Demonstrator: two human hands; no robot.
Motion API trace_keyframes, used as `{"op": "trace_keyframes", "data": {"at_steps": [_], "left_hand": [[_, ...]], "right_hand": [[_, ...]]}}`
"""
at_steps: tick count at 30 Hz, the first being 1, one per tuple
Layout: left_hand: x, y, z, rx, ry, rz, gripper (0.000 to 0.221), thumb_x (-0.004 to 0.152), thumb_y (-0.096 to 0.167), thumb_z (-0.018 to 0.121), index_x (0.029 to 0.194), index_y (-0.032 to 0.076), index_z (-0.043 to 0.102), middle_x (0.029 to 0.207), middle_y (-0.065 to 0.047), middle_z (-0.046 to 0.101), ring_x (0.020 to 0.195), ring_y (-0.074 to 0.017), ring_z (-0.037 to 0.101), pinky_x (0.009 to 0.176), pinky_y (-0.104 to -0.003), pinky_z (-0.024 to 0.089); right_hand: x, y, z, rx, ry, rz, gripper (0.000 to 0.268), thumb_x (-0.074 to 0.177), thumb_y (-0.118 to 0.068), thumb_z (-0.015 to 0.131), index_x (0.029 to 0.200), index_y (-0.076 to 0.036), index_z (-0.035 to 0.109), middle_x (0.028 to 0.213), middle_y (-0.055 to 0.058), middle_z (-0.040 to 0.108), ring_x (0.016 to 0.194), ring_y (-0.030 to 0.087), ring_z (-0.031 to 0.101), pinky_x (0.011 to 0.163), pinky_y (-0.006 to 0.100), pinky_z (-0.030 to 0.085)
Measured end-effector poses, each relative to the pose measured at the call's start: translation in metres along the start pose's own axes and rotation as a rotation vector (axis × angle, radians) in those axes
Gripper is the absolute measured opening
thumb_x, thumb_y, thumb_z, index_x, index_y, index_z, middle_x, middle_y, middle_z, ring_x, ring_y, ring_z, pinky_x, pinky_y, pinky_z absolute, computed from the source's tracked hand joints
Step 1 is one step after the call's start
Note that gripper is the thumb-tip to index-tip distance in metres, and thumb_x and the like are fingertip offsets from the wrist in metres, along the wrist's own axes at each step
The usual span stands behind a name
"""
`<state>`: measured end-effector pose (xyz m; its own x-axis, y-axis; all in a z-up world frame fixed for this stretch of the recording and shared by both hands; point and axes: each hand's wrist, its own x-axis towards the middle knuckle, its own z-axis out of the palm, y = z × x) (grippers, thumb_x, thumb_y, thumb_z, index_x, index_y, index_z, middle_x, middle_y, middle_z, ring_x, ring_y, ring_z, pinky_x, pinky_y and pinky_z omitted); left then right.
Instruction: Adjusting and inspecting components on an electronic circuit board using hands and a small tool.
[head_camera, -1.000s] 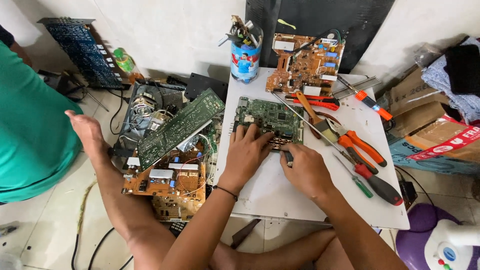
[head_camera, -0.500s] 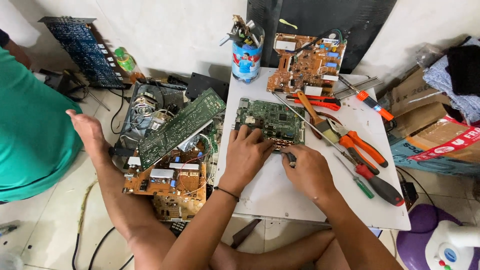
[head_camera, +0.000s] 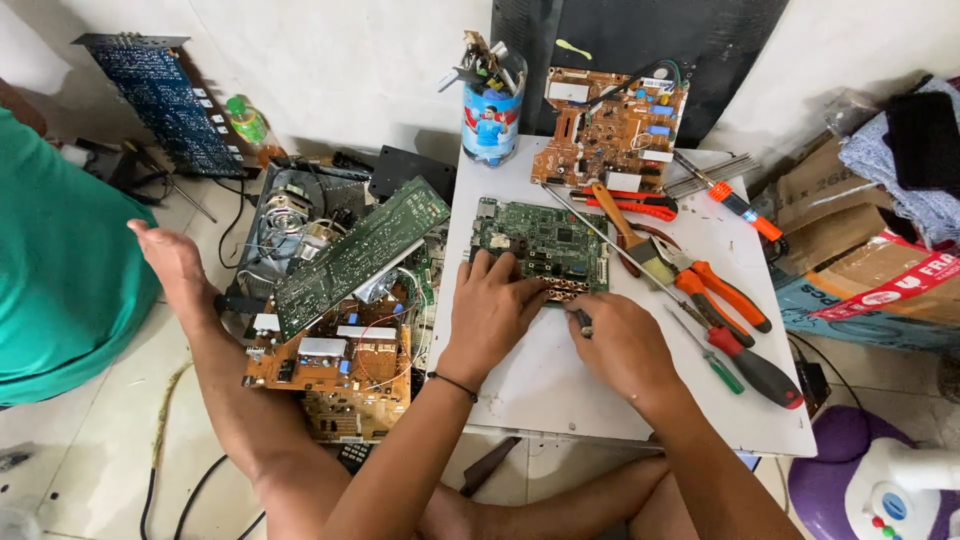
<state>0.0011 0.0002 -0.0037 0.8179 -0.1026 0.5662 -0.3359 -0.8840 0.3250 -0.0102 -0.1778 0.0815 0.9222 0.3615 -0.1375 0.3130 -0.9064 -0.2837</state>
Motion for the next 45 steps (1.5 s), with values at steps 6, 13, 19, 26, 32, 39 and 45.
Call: {"op": "trace_keyframes", "data": {"at_steps": [6,13,19,26,32,39,45], "left_hand": [[0.001,0.004,-0.003,-0.031,0.008,0.014,0.009,0.086,0.031,0.076,0.090,0.023,0.079,0.085,0.001,0.051,0.086,-0.0211,0.047,0.075,-0.037,0.036],[0.002,0.001,-0.001,-0.063,0.003,0.052,0.009,0.085,0.029,0.076,0.090,0.021,0.076,0.087,0.000,0.051,0.089,-0.0224,0.049,0.075,-0.037,0.038],[0.005,0.007,-0.014,-0.104,-0.044,0.100,0.007,0.090,0.021,0.071,0.093,0.014,0.070,0.102,-0.004,0.061,0.110,-0.0260,0.055,0.083,-0.035,0.041],[0.015,0.010,-0.011,-0.237,-0.263,-0.035,0.044,0.089,0.037,0.074,0.122,0.008,0.063,0.106,-0.015,0.071,0.114,-0.0343,0.065,0.086,-0.043,0.050],[0.012,0.005,0.004,-0.260,-0.224,-0.087,0.033,0.090,0.032,0.075,0.120,0.018,0.072,0.099,-0.005,0.069,0.111,-0.0271,0.063,0.082,-0.038,0.049],[0.011,0.008,0.006,-0.292,-0.194,-0.154,0.024,0.090,0.033,0.074,0.106,0.015,0.072,0.094,-0.005,0.066,0.111,-0.0295,0.063,0.087,-0.044,0.051],[0.009,0.009,0.009,-0.297,-0.163,-0.153,0.020,0.092,0.034,0.073,0.100,0.016,0.070,0.092,-0.003,0.065,0.110,-0.0291,0.064,0.086,-0.043,0.050]], "right_hand": [[0.005,0.012,0.003,0.186,0.054,0.119,0.031,0.097,-0.024,0.064,0.115,-0.002,0.076,0.098,0.024,0.076,0.093,0.041,0.075,0.078,0.049,0.062],[0.012,0.018,0.002,0.252,0.091,0.193,0.032,0.094,-0.025,0.066,0.109,0.000,0.078,0.092,0.026,0.077,0.087,0.039,0.076,0.072,0.047,0.063],[0.019,0.026,0.007,0.294,0.115,0.236,0.036,0.087,-0.029,0.073,0.104,0.002,0.080,0.095,0.029,0.076,0.090,0.045,0.075,0.071,0.050,0.062],[0.022,0.034,0.014,0.354,0.133,0.219,0.033,0.086,-0.026,0.075,0.101,0.003,0.080,0.095,0.030,0.076,0.092,0.047,0.074,0.072,0.051,0.061],[0.019,0.031,0.018,0.331,0.113,0.236,0.029,0.083,-0.029,0.075,0.096,-0.005,0.083,0.093,0.023,0.078,0.093,0.044,0.074,0.078,0.051,0.061],[0.003,0.017,0.015,0.407,0.049,0.227,0.022,0.084,-0.024,0.071,0.093,-0.009,0.082,0.093,0.020,0.080,0.096,0.043,0.075,0.082,0.050,0.058],[-0.014,0.006,0.008,0.397,0.088,0.206,0.025,0.094,-0.020,0.065,0.112,-0.010,0.078,0.079,0.014,0.079,0.079,0.028,0.077,0.076,0.042,0.061]]}}
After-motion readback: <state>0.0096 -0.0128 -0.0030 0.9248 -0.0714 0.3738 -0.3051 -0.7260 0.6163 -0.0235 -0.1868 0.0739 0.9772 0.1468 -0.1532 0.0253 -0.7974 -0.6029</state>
